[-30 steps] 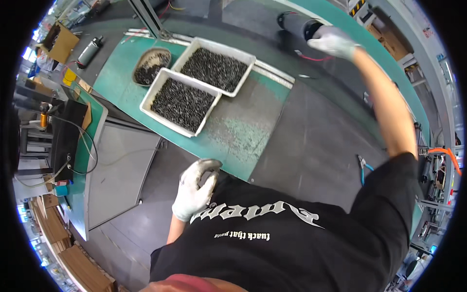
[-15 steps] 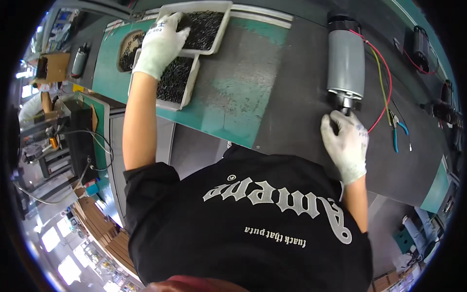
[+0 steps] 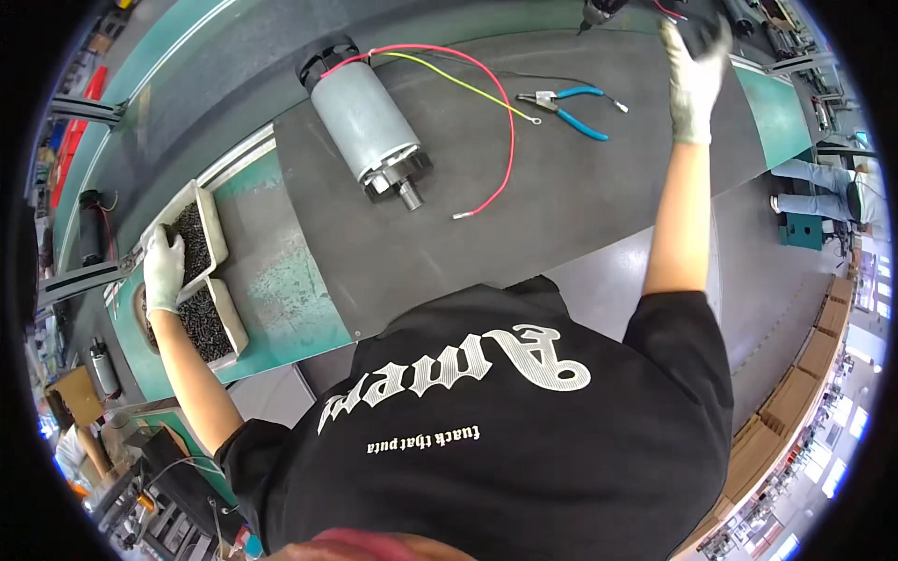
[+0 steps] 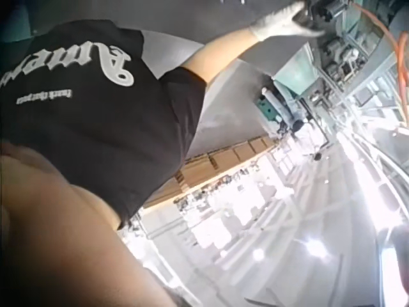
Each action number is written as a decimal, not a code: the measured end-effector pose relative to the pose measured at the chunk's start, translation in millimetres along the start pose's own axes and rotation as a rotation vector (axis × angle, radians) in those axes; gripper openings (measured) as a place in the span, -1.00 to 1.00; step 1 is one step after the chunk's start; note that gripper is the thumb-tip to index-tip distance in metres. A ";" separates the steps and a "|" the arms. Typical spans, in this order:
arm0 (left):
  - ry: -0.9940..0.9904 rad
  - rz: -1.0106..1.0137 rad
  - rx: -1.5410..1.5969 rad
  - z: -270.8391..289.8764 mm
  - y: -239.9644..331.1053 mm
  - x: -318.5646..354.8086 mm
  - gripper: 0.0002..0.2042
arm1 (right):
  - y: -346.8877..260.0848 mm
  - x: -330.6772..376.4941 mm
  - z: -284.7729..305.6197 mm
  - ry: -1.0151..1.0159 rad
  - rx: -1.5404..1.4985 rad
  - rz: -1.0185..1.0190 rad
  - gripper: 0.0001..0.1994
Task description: Assembling cooling fans onto electric motors using a power screwdriver and pliers.
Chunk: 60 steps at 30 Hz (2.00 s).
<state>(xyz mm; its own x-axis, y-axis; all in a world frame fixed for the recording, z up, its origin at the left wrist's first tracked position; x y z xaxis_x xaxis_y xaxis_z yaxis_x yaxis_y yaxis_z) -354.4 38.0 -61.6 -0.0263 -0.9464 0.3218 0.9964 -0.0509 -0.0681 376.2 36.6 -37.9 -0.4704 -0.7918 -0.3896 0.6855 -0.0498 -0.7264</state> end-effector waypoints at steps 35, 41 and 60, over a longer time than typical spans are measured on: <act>-0.358 -0.371 2.097 80.3 369.0 41.7 -0.80 | -192.8 35.0 -7.4 -0.529 -1.512 -0.177 -0.59; -1.202 -0.221 2.462 55.8 383.3 38.8 -0.80 | -205.7 39.3 -18.8 -0.561 -1.656 -0.228 -0.60; -1.113 0.454 3.013 48.0 380.1 19.2 -0.82 | -268.1 46.4 -58.0 0.235 -0.821 -0.342 -0.39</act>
<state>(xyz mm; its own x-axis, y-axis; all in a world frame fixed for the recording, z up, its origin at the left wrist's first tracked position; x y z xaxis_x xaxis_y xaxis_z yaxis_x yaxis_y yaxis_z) 27.8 15.7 -35.9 -0.6487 -0.5828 0.4894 -0.7562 0.5659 -0.3284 138.4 48.6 105.9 -0.7372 -0.6651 -0.1193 -0.0795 0.2607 -0.9621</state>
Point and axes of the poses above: each hand's wrist, its own x-axis away from the middle knuckle, its own z-axis out of the back of the hand, y = z × x, the point moved 2 cm from there along -x, towards the middle knuckle, and after that the axes turned 2 degrees about -z, right-handed, at the moved point
